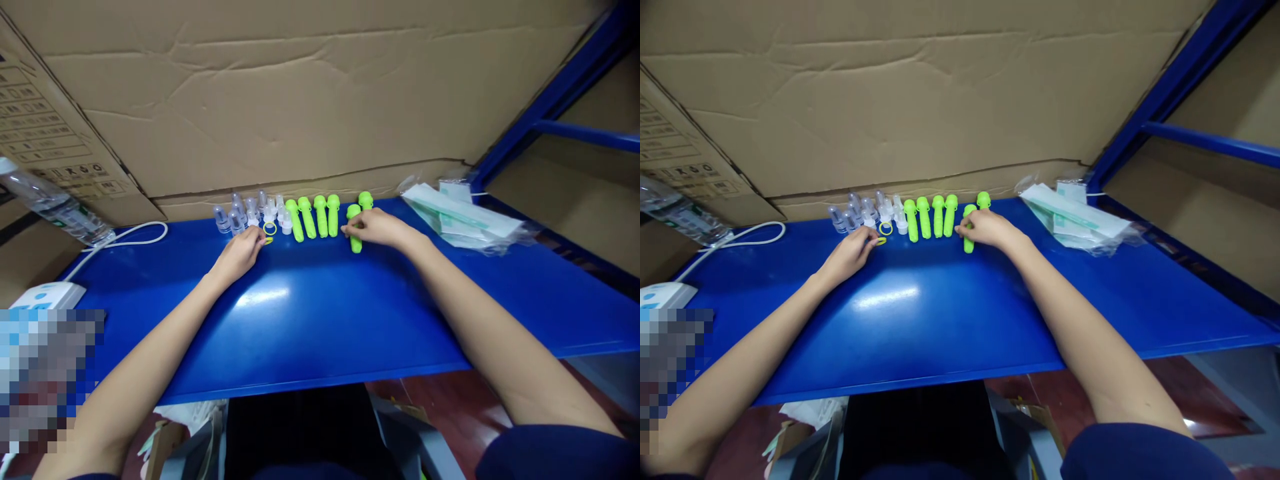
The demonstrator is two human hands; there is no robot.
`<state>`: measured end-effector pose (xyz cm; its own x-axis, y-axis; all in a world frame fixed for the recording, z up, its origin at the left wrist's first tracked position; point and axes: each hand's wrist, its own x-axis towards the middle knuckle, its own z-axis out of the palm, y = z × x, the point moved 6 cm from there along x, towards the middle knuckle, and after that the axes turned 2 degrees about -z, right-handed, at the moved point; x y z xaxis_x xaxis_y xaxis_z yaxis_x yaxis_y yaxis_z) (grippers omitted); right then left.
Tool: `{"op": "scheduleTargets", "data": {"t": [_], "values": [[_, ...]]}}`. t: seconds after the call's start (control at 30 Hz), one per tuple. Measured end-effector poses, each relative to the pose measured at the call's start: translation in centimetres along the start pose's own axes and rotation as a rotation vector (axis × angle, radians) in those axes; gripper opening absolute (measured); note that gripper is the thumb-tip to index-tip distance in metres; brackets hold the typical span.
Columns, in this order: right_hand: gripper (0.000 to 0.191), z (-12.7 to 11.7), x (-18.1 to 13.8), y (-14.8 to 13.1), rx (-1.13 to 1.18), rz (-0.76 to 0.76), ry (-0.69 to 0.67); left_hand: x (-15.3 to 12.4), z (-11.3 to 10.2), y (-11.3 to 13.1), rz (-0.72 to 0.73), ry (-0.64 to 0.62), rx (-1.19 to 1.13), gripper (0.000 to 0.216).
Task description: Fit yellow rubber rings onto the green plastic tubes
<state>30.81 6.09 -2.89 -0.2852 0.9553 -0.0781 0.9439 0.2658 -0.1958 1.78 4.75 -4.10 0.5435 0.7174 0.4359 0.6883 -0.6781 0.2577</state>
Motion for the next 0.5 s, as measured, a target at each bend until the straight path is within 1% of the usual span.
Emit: {"op": "scheduleTargets", "data": {"t": [0.07, 0.1, 0.13, 0.2, 0.3, 0.33, 0.4, 0.5], "values": [[0.040, 0.0, -0.5, -0.5, 0.128, -0.049, -0.135, 0.0, 0.1, -0.3, -0.023, 0.011, -0.039, 0.018], [0.040, 0.0, -0.7, -0.6, 0.190, -0.052, -0.184, 0.0, 0.1, -0.4, -0.033, 0.013, -0.048, 0.018], [0.040, -0.1, -0.9, -0.7, 0.230, -0.047, -0.197, -0.1, 0.2, -0.5, -0.045, 0.012, -0.054, 0.019], [0.041, -0.4, -1.1, -0.7, 0.235, -0.015, -0.148, -0.1, 0.3, -0.7, -0.075, 0.007, -0.071, 0.019], [0.039, -0.5, -1.0, -0.5, 0.149, 0.061, -0.021, -0.1, 0.5, -0.9, -0.111, -0.003, -0.123, 0.018], [0.042, -0.4, -1.0, -0.4, 0.131, 0.083, 0.003, -0.1, 0.6, -0.9, -0.117, 0.000, -0.145, 0.018], [0.056, 0.0, -1.0, -0.5, 0.132, 0.108, 0.013, -0.1, 0.5, -0.9, -0.120, 0.022, -0.193, 0.015], [0.076, 0.5, -1.1, -0.5, 0.182, 0.158, -0.016, 0.1, 0.2, -0.7, -0.133, 0.090, -0.282, 0.011]]}}
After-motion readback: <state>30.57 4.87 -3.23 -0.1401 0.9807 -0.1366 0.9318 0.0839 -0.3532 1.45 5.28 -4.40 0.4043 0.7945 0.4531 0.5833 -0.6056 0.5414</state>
